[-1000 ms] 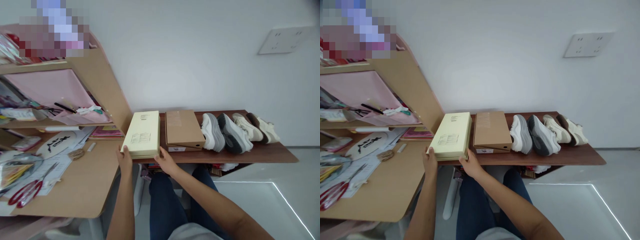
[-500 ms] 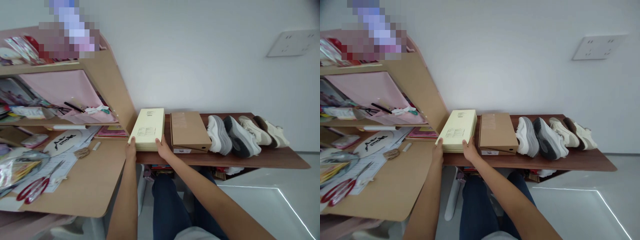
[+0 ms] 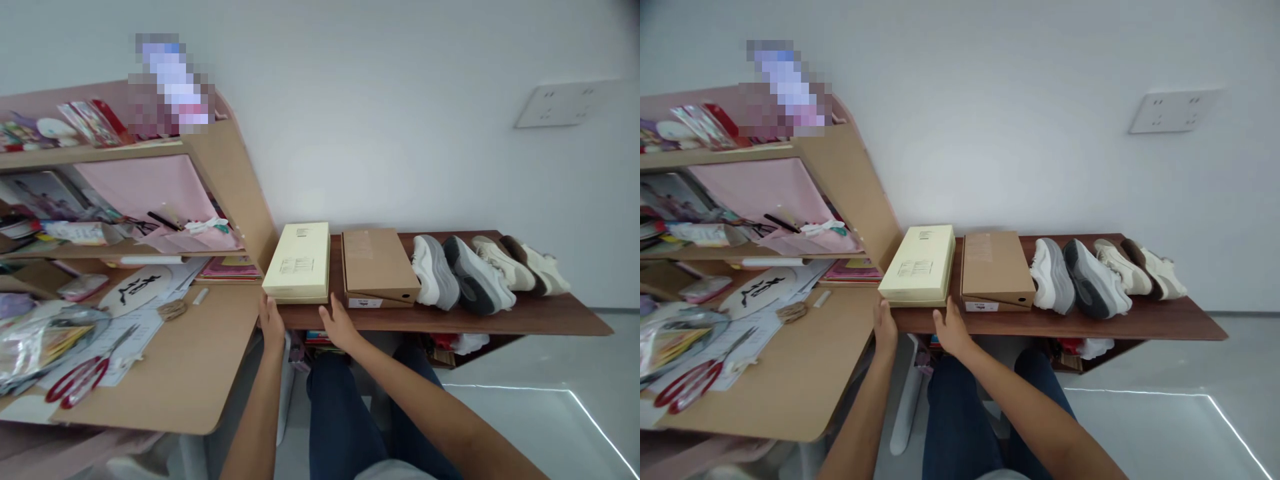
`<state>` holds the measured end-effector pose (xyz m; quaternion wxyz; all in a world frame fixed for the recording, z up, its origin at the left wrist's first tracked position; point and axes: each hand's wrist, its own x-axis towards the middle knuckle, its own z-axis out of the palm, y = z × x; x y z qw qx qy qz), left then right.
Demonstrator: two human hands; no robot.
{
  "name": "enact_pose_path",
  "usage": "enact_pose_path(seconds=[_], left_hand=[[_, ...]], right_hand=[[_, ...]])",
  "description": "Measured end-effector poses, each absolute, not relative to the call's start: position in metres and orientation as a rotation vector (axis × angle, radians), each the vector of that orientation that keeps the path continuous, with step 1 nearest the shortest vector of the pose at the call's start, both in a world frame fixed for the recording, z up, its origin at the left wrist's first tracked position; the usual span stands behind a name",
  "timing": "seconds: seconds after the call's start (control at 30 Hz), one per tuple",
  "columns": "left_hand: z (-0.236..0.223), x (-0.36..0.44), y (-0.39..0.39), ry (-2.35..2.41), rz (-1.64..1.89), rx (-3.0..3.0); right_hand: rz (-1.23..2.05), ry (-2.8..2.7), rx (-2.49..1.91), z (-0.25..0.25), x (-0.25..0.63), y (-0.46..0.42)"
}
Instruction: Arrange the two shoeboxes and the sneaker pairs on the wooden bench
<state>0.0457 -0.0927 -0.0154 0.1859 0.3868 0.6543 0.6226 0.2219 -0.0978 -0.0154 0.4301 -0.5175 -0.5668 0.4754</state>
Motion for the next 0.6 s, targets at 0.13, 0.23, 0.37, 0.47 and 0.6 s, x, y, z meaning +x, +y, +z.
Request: enact_pose_path(seconds=[0.13, 0.23, 0.37, 0.47, 0.6], left_hand=[[-0.035, 0.063, -0.133, 1.878, 1.824, 1.028], [-0.017, 0.064, -0.138, 1.872, 1.882, 1.046], [0.032, 0.044, -0.115, 1.802, 1.984, 1.175], [0.052, 0.026, -0.090, 1.737, 2.000, 1.197], [0.045, 0.007, -0.062, 1.756, 1.879, 0.968]], right_hand=[[1.167, -1.448, -1.219, -0.029, 0.242, -0.126], [1.219, -1.440, -1.170, -0.017, 0.247, -0.127], [1.214, -1.425, -1.043, 0.021, 0.243, -0.108], [1.144, -1.435, -1.033, 0.045, 0.237, -0.090], [1.063, -1.449, -1.151, 0.057, 0.228, -0.076]])
